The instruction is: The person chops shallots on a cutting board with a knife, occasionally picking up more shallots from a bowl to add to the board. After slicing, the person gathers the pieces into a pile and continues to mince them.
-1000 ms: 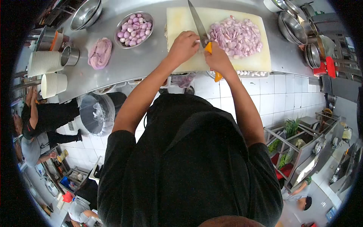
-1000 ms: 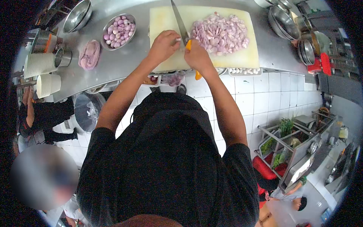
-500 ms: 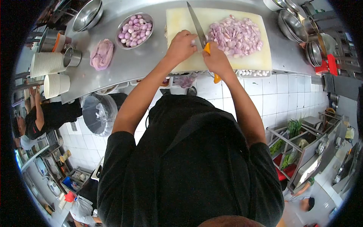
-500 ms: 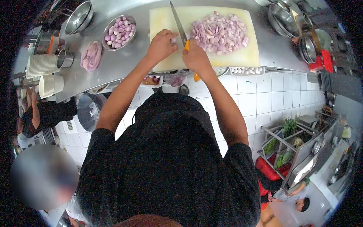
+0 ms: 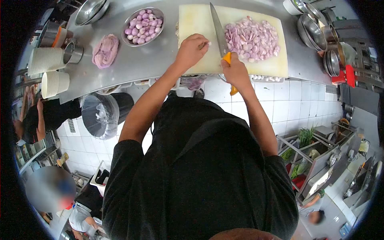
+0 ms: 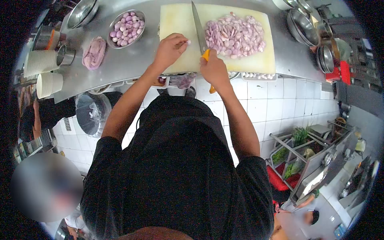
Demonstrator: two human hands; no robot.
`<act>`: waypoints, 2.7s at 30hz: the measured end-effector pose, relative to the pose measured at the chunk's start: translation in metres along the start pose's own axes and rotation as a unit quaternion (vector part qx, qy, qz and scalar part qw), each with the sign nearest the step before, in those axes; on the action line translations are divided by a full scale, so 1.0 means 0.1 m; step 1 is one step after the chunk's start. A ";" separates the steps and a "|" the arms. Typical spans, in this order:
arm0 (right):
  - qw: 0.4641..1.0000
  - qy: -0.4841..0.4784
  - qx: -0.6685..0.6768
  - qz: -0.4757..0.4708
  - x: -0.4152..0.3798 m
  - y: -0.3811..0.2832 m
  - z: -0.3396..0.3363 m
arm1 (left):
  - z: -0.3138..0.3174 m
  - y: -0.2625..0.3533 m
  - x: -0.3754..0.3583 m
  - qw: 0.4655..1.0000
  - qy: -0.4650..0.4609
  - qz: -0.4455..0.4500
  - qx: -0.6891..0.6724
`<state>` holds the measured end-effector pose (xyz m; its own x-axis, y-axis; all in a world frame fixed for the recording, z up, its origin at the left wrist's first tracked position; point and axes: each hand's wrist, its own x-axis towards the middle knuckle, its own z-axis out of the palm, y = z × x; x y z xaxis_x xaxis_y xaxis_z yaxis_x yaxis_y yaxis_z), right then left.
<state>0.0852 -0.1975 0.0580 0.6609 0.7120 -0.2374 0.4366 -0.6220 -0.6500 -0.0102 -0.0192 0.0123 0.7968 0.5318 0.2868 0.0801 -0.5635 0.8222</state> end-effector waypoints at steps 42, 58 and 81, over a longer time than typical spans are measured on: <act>0.991 -0.114 0.067 0.029 0.17 -0.59 -0.22 | 0.02 0.07 -0.03 0.999 0.043 -0.006 -0.004; 0.998 -0.050 0.013 -0.038 0.36 -0.22 0.25 | 0.04 -0.03 -0.02 0.999 0.048 0.019 0.014; 0.997 -0.040 0.057 -0.016 0.33 -0.20 0.21 | -0.02 -0.01 0.12 0.998 -0.049 0.026 0.025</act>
<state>0.0851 -0.1549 0.0483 0.5956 0.7569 -0.2690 0.3807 -0.5609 -0.7352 -0.0018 -0.0104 0.0158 0.8556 0.4377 0.2764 0.0649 -0.6204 0.7816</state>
